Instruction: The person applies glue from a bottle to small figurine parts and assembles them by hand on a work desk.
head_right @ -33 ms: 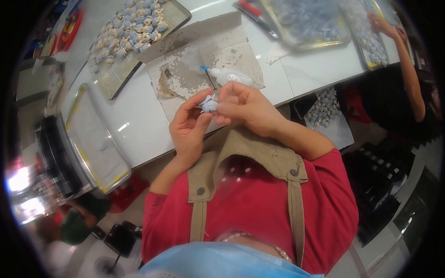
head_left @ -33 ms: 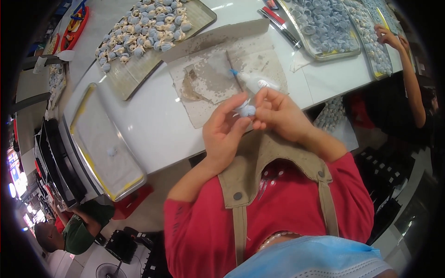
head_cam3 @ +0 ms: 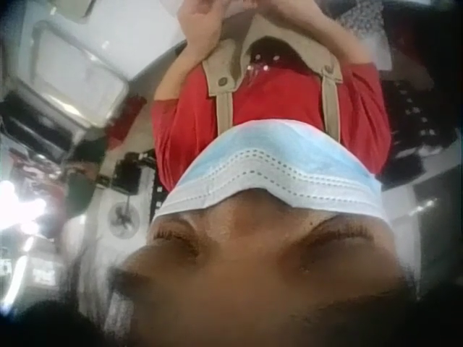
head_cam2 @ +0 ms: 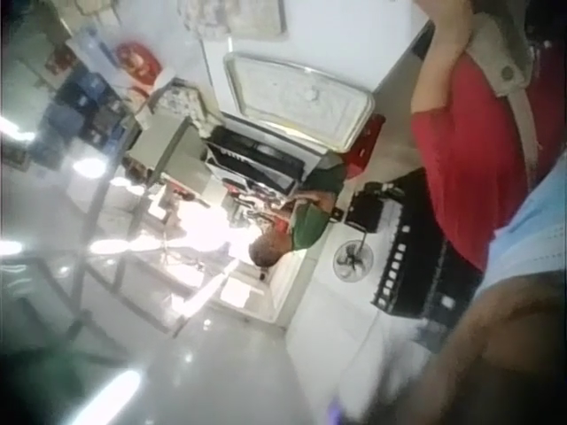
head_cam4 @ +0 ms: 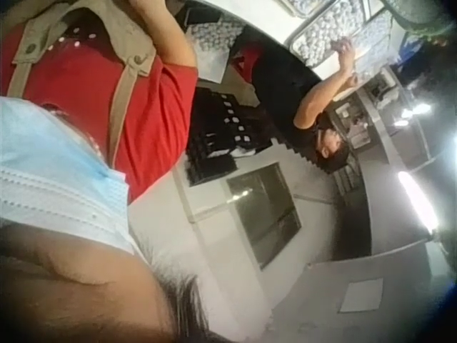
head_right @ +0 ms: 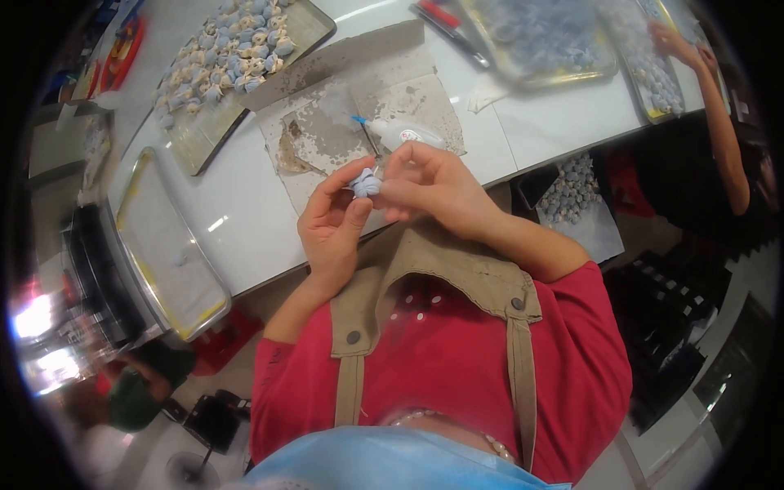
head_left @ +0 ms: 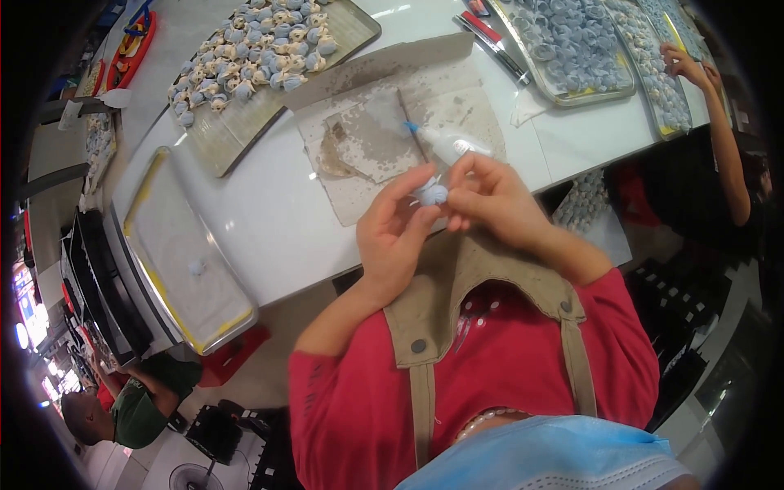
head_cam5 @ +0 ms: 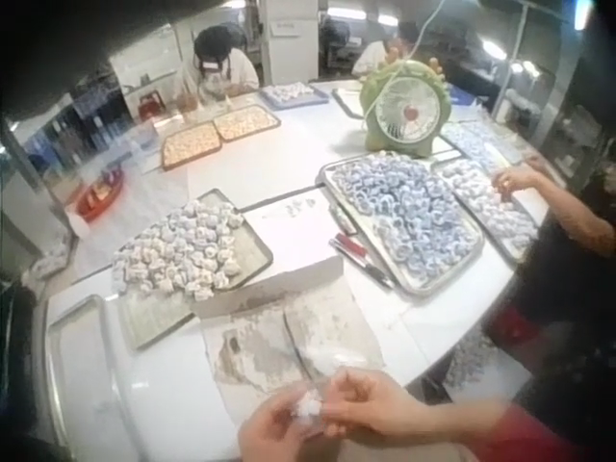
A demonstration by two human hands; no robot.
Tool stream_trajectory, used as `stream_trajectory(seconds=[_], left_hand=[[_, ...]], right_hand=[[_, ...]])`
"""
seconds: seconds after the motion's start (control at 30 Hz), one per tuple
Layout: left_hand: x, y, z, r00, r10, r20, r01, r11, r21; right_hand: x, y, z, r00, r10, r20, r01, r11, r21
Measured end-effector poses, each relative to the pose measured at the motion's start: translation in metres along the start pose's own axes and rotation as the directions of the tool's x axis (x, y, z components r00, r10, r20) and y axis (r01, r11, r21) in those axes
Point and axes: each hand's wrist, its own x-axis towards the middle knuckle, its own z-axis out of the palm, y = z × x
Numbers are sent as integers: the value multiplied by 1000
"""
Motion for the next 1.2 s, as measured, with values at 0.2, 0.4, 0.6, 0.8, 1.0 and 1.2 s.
stream_trajectory(seconds=[0.2, 0.4, 0.6, 0.8, 1.0, 1.2], left_hand=[[0, 1, 10, 998, -19, -65, 16, 999, -46], [2, 4, 15, 997, -57, -43, 56, 998, -27], [4, 2, 14, 994, -61, -87, 74, 983, 165], [5, 10, 16, 997, 78, -21, -73, 979, 190], [-4, 15, 14, 998, -41, 46, 37, 996, 84], [-1, 13, 13, 988, 78, 135, -110, 961, 253]], right_hand=[[-2, 10, 0, 700, -686, 199, 471, 234, -850], [2, 9, -8, 395, -756, 523, 513, -291, -808], [-3, -4, -6, 507, -682, 527, 420, -338, -842], [-8, -20, -5, 756, -613, 228, 450, 234, -862], [-5, -22, -11, 927, -227, 298, 366, 720, -589], [-11, -23, -12, 888, -322, 328, 459, 599, -656]])
